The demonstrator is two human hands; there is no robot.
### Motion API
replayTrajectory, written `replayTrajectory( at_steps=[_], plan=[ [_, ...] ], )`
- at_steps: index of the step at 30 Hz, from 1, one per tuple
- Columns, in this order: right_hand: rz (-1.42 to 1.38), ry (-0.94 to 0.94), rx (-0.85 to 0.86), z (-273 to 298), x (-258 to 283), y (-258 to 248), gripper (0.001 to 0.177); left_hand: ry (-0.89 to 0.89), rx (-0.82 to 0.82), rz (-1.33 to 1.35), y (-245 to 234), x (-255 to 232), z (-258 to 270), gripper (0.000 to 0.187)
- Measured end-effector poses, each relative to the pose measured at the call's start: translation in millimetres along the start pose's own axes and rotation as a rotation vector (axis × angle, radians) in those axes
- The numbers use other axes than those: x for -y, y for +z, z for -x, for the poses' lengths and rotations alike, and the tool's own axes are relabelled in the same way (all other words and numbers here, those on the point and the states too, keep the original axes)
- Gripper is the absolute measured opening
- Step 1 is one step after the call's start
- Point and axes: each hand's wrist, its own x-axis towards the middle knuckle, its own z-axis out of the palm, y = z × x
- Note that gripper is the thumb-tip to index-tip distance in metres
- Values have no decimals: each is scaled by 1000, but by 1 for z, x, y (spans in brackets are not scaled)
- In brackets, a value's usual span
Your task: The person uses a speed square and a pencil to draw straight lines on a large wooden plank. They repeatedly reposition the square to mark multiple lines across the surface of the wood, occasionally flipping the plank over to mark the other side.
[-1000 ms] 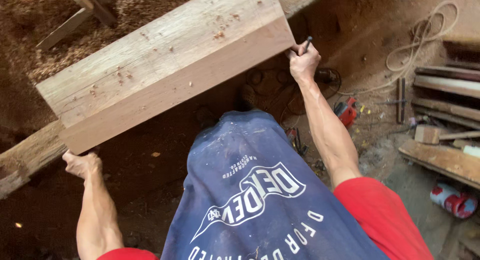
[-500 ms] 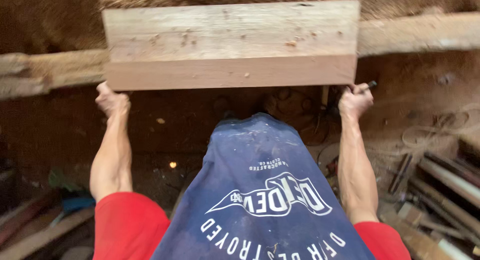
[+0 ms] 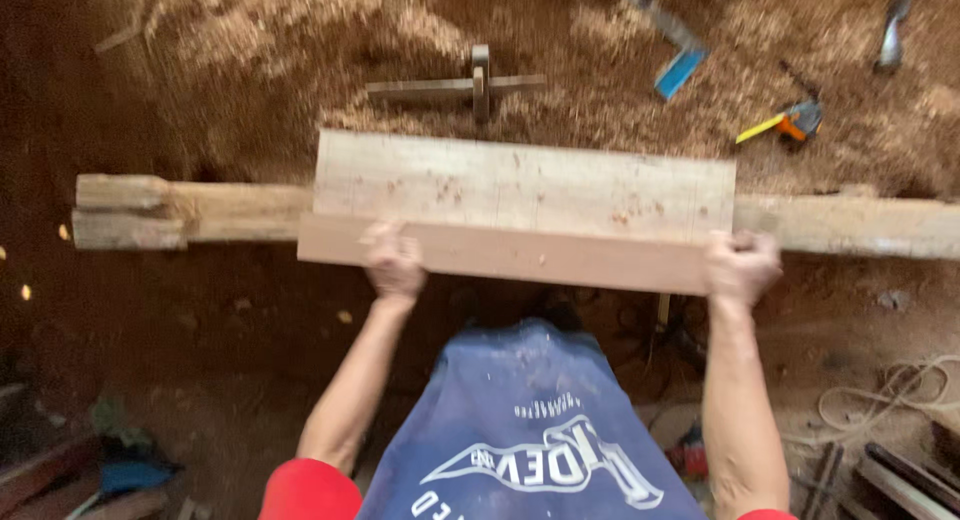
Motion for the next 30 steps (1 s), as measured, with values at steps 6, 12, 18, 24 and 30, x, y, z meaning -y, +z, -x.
replayTrajectory(
  at_steps=[6, 12, 18, 24, 30],
  plan=[
    [-101, -302, 335, -55, 101, 147, 22, 37, 226, 96, 132, -90, 1, 41],
    [277, -776, 334, -179, 167, 302, 48, -41, 176, -232, 154, -125, 0, 47],
    [862, -970, 526, -272, 254, 408, 83, -175, 225, -192, 138, -143, -13, 47],
    [949, -1276, 387, -289, 250, 442, 86, -265, 290, -197, 129, -150, -23, 45],
    [339, -801, 1019, -316, 273, 371, 43, -245, 231, -153, 126, -150, -20, 46]
  ],
)
